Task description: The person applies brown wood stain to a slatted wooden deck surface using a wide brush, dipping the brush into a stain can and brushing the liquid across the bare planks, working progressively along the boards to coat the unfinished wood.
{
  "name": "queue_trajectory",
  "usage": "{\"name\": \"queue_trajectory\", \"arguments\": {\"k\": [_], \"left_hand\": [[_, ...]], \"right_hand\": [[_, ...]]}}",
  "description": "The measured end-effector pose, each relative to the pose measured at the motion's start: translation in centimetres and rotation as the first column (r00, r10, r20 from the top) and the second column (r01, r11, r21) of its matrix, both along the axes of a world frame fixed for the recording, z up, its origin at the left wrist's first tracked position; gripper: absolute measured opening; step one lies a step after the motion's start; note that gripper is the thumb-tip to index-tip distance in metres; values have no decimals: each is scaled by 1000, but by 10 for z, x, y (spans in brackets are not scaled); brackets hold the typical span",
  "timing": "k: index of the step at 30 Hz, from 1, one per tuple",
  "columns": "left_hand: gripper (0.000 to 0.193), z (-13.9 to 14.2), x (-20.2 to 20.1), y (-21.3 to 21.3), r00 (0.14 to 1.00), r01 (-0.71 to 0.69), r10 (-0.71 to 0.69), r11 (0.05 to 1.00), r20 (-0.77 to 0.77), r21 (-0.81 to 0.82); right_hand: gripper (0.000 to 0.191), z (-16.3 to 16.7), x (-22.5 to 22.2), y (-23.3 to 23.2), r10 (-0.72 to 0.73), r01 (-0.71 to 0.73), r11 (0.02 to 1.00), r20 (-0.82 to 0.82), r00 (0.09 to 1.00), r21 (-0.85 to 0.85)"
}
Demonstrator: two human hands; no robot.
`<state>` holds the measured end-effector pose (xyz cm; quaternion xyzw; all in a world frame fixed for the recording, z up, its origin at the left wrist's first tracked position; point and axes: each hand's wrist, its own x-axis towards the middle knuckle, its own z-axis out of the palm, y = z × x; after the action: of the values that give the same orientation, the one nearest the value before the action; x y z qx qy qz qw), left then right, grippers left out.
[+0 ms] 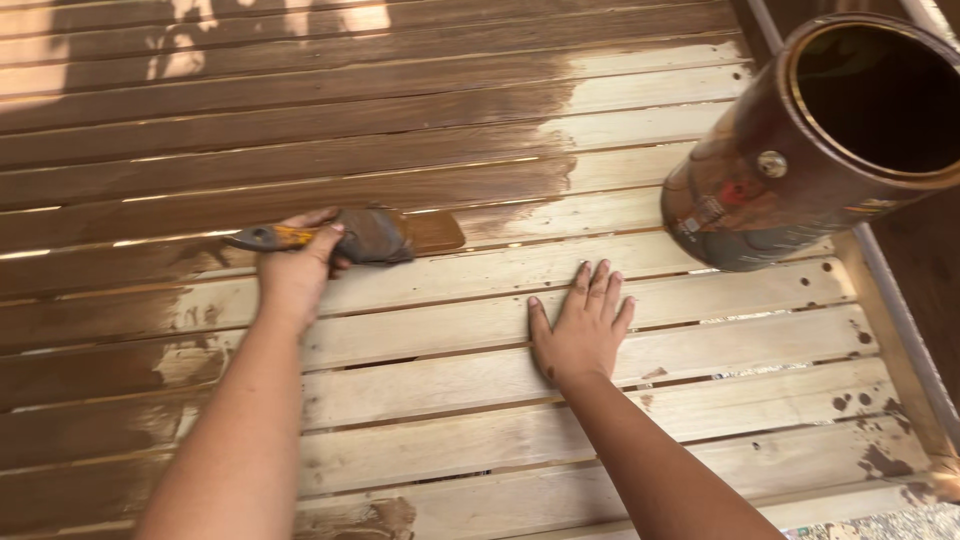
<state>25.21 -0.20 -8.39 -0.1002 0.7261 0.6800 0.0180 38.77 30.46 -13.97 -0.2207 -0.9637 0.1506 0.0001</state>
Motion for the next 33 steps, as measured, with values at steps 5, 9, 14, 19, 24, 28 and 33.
{"name": "queue_trajectory", "arguments": {"k": [5,9,14,19,24,28,33], "left_hand": [[29,57,-4,-92,999,40,-17,858,50,-512],[33,81,1,-115,998,-42,-26,439,-59,-897],[38,12,8,26,978,197,-89,102,188,-975],[26,-16,64,188,791,-7,-609,80,-54,-997],[29,1,48,116,860,-5,-507,-123,59,-992],[18,18,16,7,961,-24,-270,118,-56,-993],[15,12,24,56,977,-42,-213,-55,-30,-998]], "right_hand": [[96,13,-5,-14,-4,-6,996,117,993,85],[97,20,-6,-15,-11,0,995,115,993,102],[98,16,-8,-16,-18,8,994,84,996,112],[104,6,-9,-12,13,-20,986,40,999,165],[101,2,-11,-12,-6,-3,987,58,998,162],[98,5,-10,-14,-11,6,990,39,999,143],[98,6,-11,-15,-14,6,988,52,999,155]]}}
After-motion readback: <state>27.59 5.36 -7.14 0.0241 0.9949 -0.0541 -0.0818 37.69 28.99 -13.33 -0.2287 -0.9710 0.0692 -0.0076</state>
